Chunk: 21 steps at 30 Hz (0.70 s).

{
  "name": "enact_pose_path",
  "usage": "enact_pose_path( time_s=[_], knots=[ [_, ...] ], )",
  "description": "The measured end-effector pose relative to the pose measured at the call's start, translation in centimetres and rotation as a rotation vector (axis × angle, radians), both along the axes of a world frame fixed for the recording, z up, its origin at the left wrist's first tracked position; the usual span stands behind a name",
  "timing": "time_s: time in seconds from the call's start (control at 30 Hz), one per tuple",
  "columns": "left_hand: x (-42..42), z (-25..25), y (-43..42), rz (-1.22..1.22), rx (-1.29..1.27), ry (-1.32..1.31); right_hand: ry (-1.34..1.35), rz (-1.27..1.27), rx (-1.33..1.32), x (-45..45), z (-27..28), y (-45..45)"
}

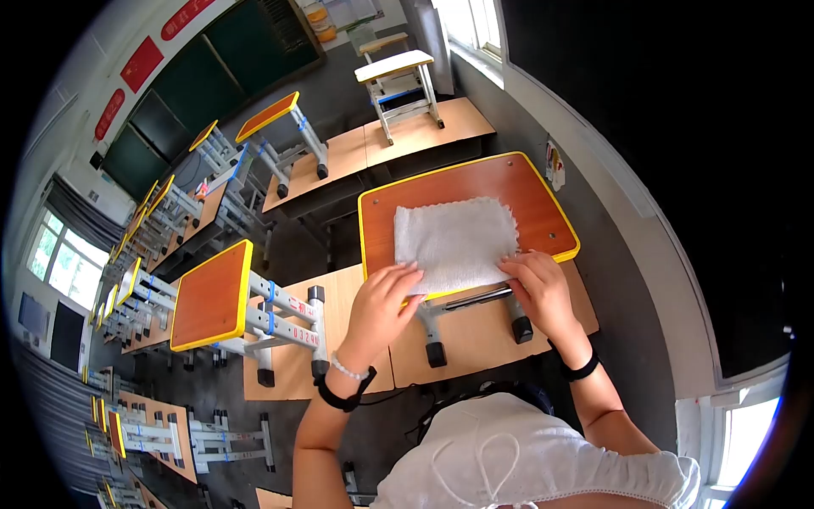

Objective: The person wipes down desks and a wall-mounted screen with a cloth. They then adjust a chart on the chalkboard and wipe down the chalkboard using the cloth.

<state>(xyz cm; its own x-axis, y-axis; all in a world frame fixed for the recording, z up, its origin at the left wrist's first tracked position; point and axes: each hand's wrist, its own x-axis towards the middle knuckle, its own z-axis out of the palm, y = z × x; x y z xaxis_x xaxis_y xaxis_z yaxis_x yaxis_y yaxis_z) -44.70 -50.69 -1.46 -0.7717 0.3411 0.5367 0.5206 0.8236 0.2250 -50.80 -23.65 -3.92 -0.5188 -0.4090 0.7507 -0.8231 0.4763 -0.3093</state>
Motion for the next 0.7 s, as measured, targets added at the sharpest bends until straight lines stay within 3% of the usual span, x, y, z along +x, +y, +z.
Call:
enact_pose_path(
  time_s=[0.07,0.2,0.3,0.4,0.5,0.53,0.63,0.7],
  knots=[
    [1.5,0.1,1.2,0.05,-0.049,0.095,-0.03,0.042,-0.05,0.6,0.9,0.5],
    [3.3,3.5,3.4,0.04,0.15,0.204,-0.148,0.126,-0.263,1.6,5.5,2.2],
    [1.6,6.5,4.5,0.058,0.543,0.009,-0.308,0.086,-0.329,-0.8,8.2,2.0],
    [-2.9,8.3,3.8,0.065,0.749,-0.109,-0.342,0.02,-0.3,-5.3,10.1,0.6],
    [-6.2,6.7,2.6,0.361,0.472,-0.052,-0.234,-0.023,-0.25,-7.4,8.6,-0.7],
    [-6.5,5.7,2.5,0.406,0.209,0.152,-0.173,-0.012,-0.202,-7.0,8.3,-0.7],
    [-5.5,2.6,3.5,0.197,0.006,0.047,-0.083,0.06,0.058,-5.5,5.4,-1.0],
    [-4.4,0.9,5.2,0.103,-0.064,-0.162,-0.224,0.148,0.204,-4.4,3.1,-1.4]
  ],
)
